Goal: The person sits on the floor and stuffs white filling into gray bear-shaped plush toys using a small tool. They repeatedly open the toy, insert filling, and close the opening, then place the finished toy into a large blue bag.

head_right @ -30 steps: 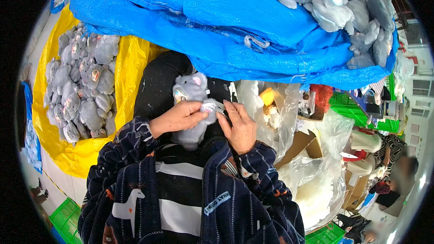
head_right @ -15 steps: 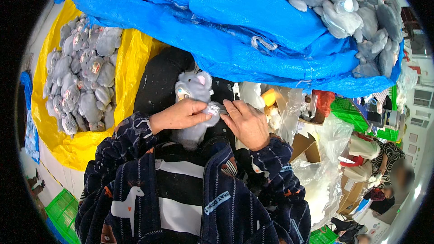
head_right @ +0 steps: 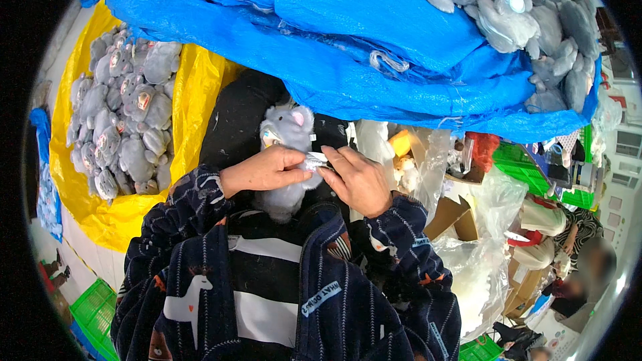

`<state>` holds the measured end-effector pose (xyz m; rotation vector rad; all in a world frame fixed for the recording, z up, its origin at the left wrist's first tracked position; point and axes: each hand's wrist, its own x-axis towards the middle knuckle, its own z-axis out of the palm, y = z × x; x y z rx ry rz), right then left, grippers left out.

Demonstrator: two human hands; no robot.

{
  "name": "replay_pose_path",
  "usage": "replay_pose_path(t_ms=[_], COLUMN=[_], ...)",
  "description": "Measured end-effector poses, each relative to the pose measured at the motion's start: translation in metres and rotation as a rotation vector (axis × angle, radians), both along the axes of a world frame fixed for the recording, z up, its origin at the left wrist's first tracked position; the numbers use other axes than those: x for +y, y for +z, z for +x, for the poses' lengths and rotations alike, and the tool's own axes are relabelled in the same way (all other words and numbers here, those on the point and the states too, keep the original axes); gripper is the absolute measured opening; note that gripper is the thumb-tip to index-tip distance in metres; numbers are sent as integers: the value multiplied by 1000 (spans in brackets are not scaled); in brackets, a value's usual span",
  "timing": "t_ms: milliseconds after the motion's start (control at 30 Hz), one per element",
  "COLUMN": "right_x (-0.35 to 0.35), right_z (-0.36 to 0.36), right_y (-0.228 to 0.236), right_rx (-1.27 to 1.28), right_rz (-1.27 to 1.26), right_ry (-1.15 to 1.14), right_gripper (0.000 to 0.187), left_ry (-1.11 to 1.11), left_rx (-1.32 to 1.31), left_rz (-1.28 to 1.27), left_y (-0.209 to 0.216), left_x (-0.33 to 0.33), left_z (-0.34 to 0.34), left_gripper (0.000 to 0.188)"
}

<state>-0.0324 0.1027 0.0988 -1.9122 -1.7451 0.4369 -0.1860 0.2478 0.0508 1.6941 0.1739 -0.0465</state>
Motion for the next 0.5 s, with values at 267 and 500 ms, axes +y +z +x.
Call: replay_pose_path(t_ms=[267, 500], right_x=[3, -3], right_z=[8, 9], right_y=[13, 0], right_rx=[-72, 1643], right_rz=[12, 386], right_ry=[121, -583], right_gripper=[34, 32], left_ry=[-41, -6], left_rx=[30, 55], left_rz=[8, -19], left_y=[-1, -2], left_x=[4, -1], left_z=[0, -1], left_gripper=[26, 29])
